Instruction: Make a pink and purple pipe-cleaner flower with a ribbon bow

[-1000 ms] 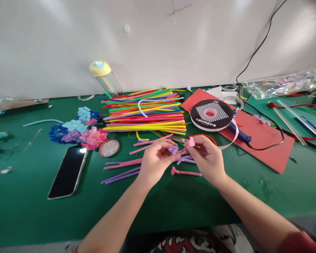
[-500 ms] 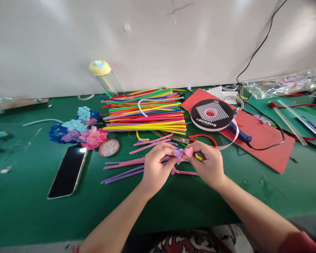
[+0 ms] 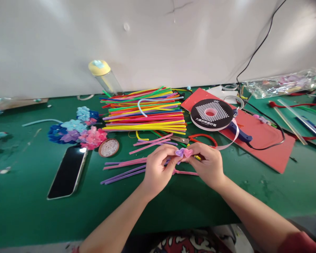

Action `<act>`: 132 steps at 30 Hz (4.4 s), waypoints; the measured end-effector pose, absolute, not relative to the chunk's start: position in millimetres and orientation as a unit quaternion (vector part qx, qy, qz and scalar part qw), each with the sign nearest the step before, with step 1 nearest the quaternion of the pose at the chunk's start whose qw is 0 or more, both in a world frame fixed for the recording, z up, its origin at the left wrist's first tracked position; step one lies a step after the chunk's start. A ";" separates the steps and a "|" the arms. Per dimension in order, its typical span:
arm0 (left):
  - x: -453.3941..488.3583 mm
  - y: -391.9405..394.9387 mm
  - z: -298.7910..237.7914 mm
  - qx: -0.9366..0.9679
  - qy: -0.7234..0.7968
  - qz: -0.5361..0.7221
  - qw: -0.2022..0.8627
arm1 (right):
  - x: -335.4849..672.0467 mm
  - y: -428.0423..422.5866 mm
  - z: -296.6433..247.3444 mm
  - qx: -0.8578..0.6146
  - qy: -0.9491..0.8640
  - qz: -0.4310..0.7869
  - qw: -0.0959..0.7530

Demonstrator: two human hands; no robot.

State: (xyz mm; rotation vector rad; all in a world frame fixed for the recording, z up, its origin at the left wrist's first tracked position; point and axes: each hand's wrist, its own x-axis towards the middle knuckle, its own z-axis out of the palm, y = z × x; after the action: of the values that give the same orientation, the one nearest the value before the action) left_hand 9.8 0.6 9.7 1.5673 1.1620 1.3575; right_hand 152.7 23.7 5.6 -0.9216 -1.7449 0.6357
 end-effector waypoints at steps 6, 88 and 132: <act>9.2 1.8 9.0 0.626 0.465 0.516 0.353 | 152.0 24.0 9.7 -0.369 -0.735 0.292 0.489; 1.7 8.8 -2.4 0.604 0.482 0.591 0.228 | 162.1 36.0 4.4 -0.437 -0.883 0.157 -0.066; 13.2 0.3 4.3 0.580 0.457 0.577 0.348 | 159.4 25.0 11.6 -0.299 -0.817 0.038 0.491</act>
State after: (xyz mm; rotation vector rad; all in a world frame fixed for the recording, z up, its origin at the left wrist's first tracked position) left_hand 13.2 0.3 4.3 1.5047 1.1852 1.4959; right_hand 159.4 25.0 11.6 -0.7263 -1.9836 0.0911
